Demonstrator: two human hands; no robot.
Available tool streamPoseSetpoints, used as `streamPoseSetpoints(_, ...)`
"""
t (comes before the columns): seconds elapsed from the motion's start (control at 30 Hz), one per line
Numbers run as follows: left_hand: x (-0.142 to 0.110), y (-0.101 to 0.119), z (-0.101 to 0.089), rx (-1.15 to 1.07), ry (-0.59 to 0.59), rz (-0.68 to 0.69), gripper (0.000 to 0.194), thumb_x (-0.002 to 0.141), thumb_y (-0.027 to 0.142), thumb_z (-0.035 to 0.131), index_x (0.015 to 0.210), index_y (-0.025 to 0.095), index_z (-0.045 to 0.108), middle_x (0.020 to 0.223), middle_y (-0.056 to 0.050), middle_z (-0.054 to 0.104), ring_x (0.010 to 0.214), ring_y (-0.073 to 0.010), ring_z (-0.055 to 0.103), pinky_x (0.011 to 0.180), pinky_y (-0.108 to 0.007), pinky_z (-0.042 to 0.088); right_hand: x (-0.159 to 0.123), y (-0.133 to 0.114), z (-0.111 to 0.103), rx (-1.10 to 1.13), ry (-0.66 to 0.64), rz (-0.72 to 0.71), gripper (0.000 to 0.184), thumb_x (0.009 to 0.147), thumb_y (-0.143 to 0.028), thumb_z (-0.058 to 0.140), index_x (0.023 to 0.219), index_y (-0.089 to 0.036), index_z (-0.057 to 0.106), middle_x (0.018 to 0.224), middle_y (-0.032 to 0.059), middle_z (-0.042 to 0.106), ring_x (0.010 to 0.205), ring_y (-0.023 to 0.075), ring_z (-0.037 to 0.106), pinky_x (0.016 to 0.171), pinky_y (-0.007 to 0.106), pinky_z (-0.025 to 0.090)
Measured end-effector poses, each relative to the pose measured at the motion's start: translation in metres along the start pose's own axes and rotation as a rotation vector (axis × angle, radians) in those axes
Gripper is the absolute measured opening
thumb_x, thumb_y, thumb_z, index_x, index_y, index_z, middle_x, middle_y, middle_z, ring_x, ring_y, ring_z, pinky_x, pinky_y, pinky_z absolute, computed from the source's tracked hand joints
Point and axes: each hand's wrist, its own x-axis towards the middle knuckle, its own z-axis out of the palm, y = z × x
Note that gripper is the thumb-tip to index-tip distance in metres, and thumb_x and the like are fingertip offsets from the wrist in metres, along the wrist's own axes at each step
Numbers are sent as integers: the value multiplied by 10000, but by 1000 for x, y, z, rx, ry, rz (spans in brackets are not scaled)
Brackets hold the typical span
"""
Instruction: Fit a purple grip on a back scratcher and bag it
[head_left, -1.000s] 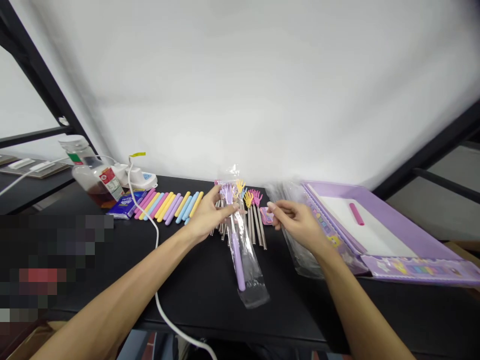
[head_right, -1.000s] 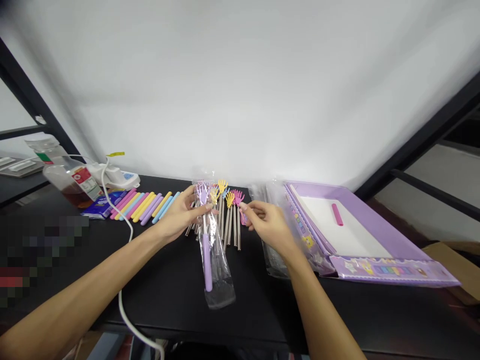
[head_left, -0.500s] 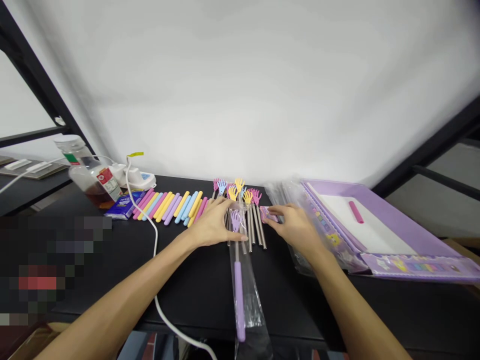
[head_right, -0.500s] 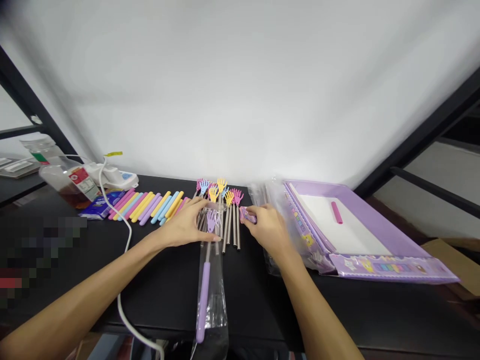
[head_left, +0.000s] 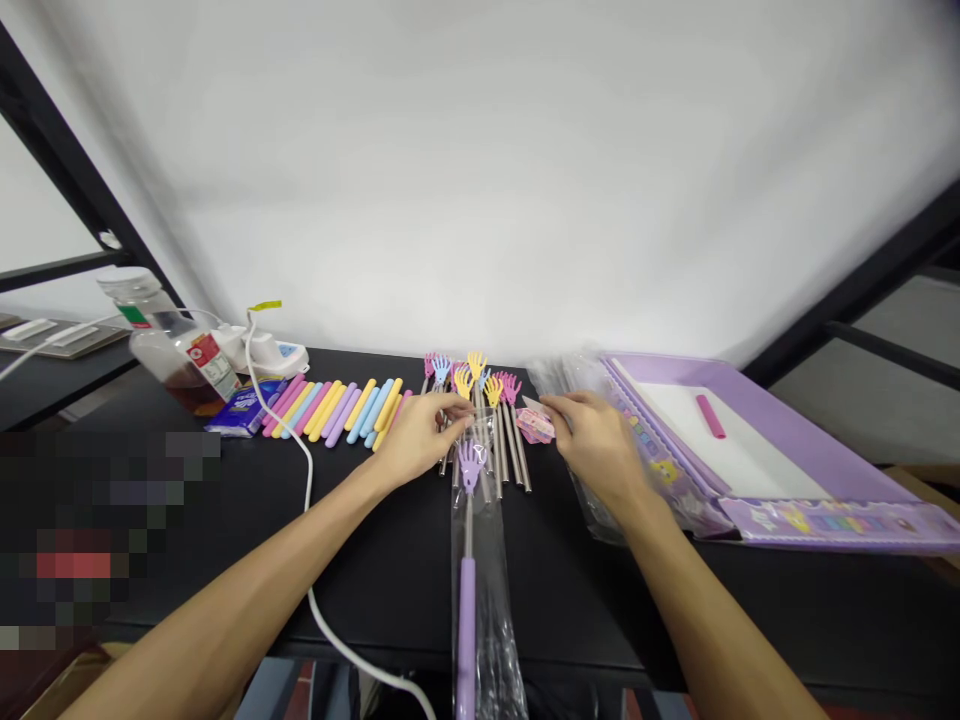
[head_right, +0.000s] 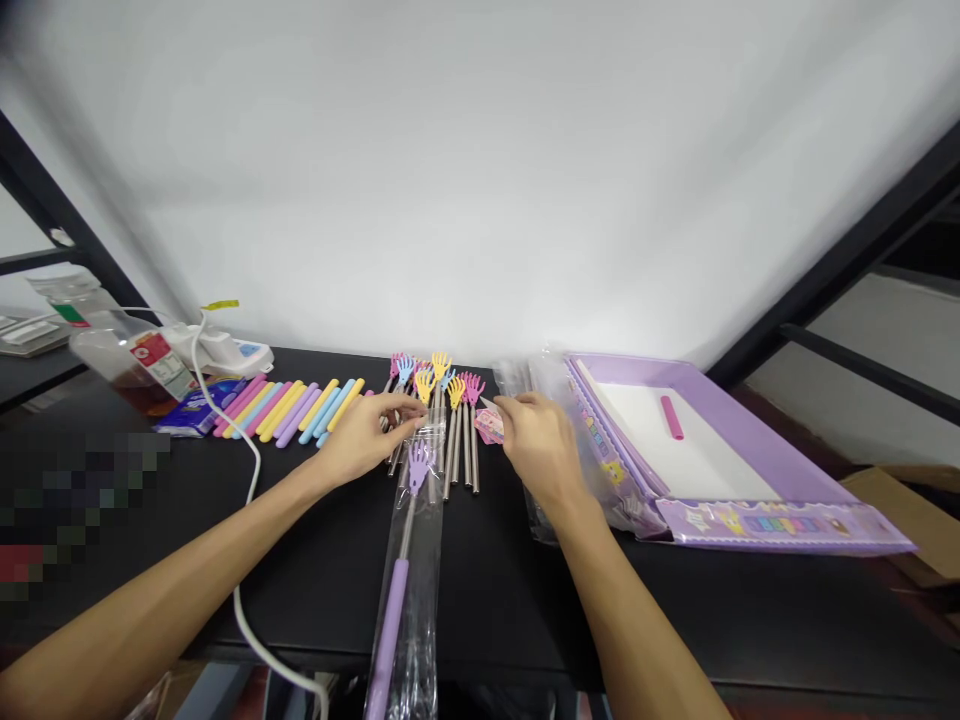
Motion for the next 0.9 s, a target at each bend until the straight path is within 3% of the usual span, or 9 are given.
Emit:
streamPoseSetpoints(0.13, -2, 4, -1, -57, 13, -15, 277, 906, 291, 607, 1178, 239, 609, 840, 18, 744, 613, -125, 595, 613, -238, 436, -2, -9, -5, 166, 251, -87, 289, 967, -245, 516, 1110, -205, 764, 1012, 116, 738, 983, 275, 657, 908, 422, 509)
streamPoseSetpoints(0.2, -3, 4, -2, -68, 9, -13, 284, 932, 312, 571, 1206, 241, 554, 794, 33, 734, 557, -110, 551, 573, -222, 401, -2, -15, -7, 288, 278, -91, 233, 944, -242, 568, 1066, -218, 766, 987, 99, 742, 970, 264, 650, 892, 414, 512)
streamPoseSetpoints(0.37, -1, -2, -2, -20, 2, 53, 155, 975, 310, 485, 1071, 221, 568, 674, 59, 644, 521, -95, 456, 558, -212, 347, 18, -21, -13, 648, 223, -41, 88, 857, -252, 685, 914, -233, 749, 936, 54, 736, 929, 237, 649, 812, 386, 506)
streamPoseSetpoints(0.47, 0, -6, -1, -34, -9, 72, 154, 974, 296, 475, 1054, 220, 583, 707, 43, 626, 608, -114, 522, 588, -217, 358, 41, -26, -23, 683, 221, -74, 80, 816, -242, 710, 874, -242, 765, 1000, 51, 698, 970, 228, 627, 782, 367, 484)
streamPoseSetpoints(0.57, 0, -10, 0, -84, 0, 62, 150, 976, 312, 474, 1069, 226, 554, 743, 29, 644, 662, -132, 575, 606, -223, 381, 54, -34, -29, 760, 145, -85, 120, 840, -242, 680, 908, -240, 779, 910, 38, 680, 818, 180, 612, 718, 340, 475)
streamPoseSetpoints(0.73, 1, -13, 1, -178, 29, -16, 186, 969, 383, 511, 1085, 241, 479, 750, 26, 709, 624, -138, 632, 562, -207, 395, 41, -39, -6, 1108, 48, -17, 88, 819, -261, 726, 884, -232, 778, 914, 30, 762, 851, 187, 693, 791, 344, 544)
streamPoseSetpoints(0.9, 4, -14, 1, -236, 98, -91, 178, 921, 357, 584, 1000, 226, 492, 667, 39, 702, 491, -109, 560, 484, -185, 366, 20, -40, 11, 1146, -110, 42, 106, 797, -282, 769, 877, -221, 803, 884, 50, 789, 848, 213, 727, 807, 372, 584)
